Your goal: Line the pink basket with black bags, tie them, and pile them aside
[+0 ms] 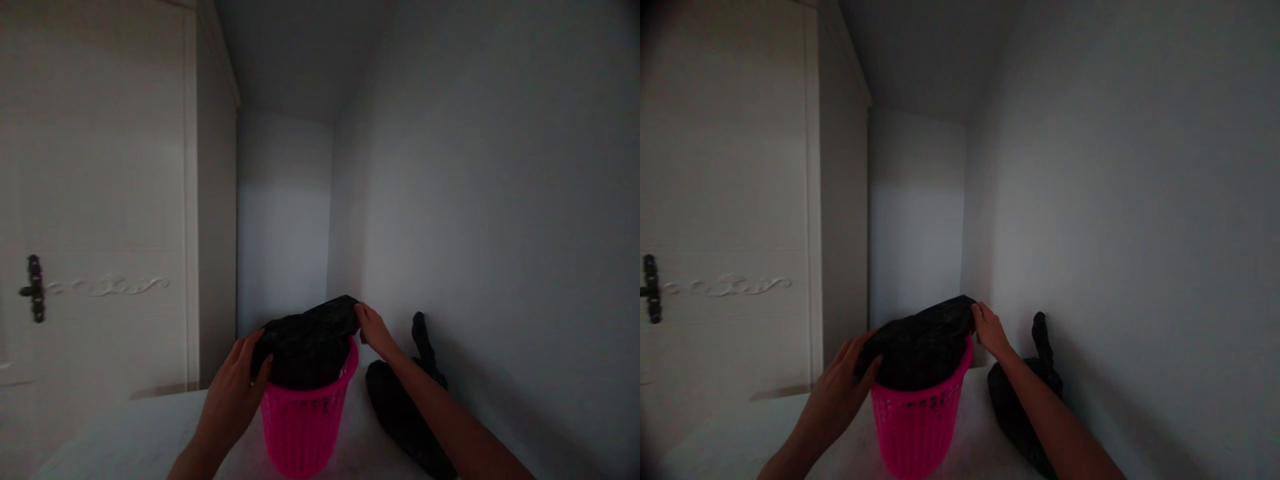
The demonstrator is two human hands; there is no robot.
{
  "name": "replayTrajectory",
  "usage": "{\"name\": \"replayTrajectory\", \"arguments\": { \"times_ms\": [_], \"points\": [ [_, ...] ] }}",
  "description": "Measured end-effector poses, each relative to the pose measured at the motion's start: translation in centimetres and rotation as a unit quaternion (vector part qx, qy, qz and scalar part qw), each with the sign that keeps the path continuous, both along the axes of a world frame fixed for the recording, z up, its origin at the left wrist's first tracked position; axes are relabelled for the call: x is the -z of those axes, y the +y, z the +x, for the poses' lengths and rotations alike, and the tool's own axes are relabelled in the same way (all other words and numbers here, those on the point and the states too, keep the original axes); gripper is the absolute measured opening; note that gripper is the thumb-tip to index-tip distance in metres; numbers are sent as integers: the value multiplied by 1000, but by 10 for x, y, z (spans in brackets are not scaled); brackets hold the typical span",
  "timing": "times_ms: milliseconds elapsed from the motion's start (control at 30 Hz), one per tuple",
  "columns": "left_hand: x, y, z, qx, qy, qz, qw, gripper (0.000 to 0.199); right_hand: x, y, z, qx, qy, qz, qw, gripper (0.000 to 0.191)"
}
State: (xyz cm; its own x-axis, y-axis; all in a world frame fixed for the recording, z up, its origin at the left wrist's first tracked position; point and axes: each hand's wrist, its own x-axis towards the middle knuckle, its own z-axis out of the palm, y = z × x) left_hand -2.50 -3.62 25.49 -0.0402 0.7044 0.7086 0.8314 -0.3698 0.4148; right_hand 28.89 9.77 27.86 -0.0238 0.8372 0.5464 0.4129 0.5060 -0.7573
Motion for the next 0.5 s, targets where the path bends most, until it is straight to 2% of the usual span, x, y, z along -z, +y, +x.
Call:
{"name": "replayTrajectory", "arguments": {
  "times_ms": [100, 167, 267, 400, 500],
  "points": [
    [0, 4, -7, -25, -2, 24, 999, 39, -12, 23, -10, -30, -31, 18, 999, 40],
    [3, 9, -12, -36, -31, 33, 998, 36, -21, 32, -21, -75, -56, 39, 995, 37],
    [10, 16, -21, -8, -97, 18, 995, 32, -36, 39, -40, -157, -105, 82, 979, 24],
    [18, 20, -30, 40, -171, 37, 984, 25, -61, 33, -70, -221, -165, 139, 951, 39],
    [14, 14, -30, 11, -213, 108, 971, 22, -85, 15, -94, -254, -194, 188, 929, 52]
  ]
}}
